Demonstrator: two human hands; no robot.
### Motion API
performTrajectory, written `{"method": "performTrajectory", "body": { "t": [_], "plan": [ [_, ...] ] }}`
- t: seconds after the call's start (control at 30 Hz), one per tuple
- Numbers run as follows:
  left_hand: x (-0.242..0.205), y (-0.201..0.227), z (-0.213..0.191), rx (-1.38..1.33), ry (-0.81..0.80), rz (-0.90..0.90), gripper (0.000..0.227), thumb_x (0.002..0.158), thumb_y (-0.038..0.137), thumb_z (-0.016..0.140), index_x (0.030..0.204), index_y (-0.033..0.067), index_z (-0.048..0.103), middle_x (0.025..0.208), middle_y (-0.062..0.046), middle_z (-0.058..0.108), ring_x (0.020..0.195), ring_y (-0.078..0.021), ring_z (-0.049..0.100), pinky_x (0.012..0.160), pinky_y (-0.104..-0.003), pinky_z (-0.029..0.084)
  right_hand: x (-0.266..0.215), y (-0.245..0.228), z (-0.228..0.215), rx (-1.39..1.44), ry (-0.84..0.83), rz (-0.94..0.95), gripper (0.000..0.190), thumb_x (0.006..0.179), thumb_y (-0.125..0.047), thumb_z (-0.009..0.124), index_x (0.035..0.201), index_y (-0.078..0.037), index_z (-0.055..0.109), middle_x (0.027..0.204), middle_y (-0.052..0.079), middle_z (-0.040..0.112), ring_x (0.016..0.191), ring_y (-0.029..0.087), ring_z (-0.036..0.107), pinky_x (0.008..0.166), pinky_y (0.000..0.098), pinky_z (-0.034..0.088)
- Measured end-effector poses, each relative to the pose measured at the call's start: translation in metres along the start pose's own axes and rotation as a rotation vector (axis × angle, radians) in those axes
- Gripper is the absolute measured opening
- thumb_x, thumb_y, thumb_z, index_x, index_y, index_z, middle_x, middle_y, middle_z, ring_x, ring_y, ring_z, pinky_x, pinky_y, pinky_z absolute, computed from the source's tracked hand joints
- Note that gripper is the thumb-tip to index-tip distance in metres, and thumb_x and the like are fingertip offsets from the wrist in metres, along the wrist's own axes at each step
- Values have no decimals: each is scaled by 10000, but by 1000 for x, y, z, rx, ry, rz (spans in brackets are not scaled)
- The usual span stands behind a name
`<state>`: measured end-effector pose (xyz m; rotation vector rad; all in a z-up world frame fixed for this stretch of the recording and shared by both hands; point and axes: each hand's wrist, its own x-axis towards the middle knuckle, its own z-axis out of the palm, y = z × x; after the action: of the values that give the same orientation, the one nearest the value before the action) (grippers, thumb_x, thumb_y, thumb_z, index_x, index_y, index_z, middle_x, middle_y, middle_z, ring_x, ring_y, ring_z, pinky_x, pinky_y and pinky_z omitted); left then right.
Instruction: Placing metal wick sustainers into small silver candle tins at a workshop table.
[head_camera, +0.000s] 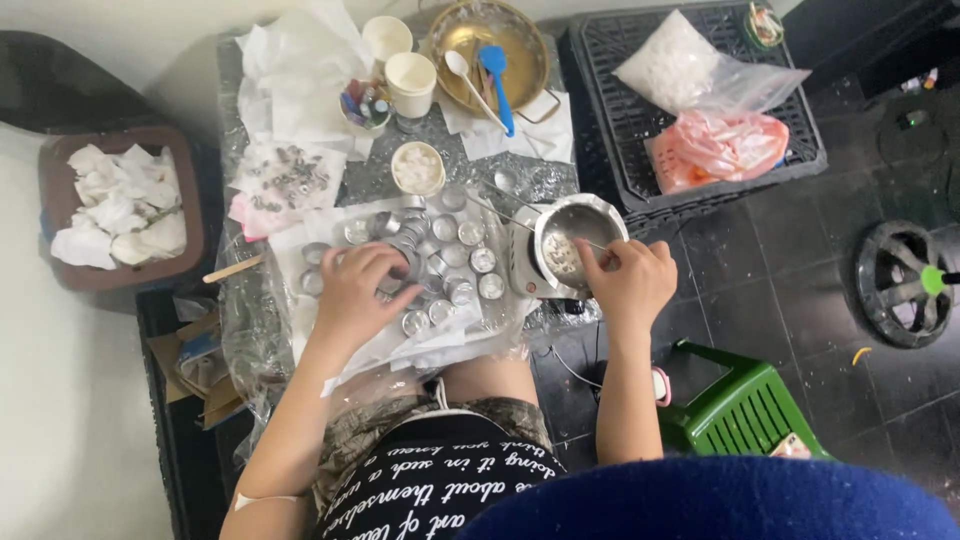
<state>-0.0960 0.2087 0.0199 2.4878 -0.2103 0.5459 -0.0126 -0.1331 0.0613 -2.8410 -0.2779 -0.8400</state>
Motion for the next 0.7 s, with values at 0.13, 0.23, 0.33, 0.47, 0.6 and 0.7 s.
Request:
{"method": "performTrajectory", "body": {
  "t": [0.13, 0.23, 0.33, 0.47, 0.6, 0.7],
  "plan": [
    [31, -15, -7, -40, -22, -39, 260, 814, 357, 824, 847, 140, 684, 912, 18, 721, 998, -206, 676, 998, -466, 353, 1, -5, -9, 97, -34, 37, 389, 839, -412, 850, 691, -93, 685, 640, -9, 574, 672, 235, 499, 657, 381, 411],
    [79, -41, -2, -60, -19, -38, 163, 944, 269, 752, 923, 120, 690, 958, -21, 711, 909, -221, 676, 857, -422, 431, -9, 4, 1, 153, -113, 119, 303, 1025, -261, 731, 790, -74, 687, 724, 26, 590, 747, 244, 513, 714, 383, 428],
    [126, -83, 35, -12, 2, -11, 113, 973, 197, 717, 968, 85, 698, 925, -82, 689, 887, -314, 670, 771, -441, 517, -13, -5, -3, 281, -112, 153, 180, 1013, -185, 680, 878, -73, 721, 753, 54, 606, 761, 258, 525, 706, 385, 452],
    [164, -141, 105, 82, -103, 61, 101, 918, 115, 701, 1012, 88, 726, 941, -119, 708, 861, -345, 700, 732, -463, 550, -14, -14, -6, 399, -80, 285, 109, 1029, -129, 642, 1049, -72, 733, 808, 53, 641, 701, 186, 571, 644, 329, 465],
    [183, -170, 136, 308, -274, 73, 79, 887, 168, 717, 891, 95, 748, 842, -142, 709, 815, -344, 724, 696, -470, 574, -16, -16, -8, 443, -82, 337, 112, 1011, -92, 655, 1077, -70, 743, 808, 61, 639, 654, 130, 590, 609, 274, 470],
    [189, -171, 132, 257, -279, 11, 122, 807, 190, 730, 866, 85, 750, 789, -148, 700, 773, -343, 721, 622, -493, 553, -19, -11, -2, 456, -113, 363, 110, 1010, -85, 668, 1075, -75, 756, 783, 73, 620, 629, 149, 569, 588, 285, 451]
  ]
}}
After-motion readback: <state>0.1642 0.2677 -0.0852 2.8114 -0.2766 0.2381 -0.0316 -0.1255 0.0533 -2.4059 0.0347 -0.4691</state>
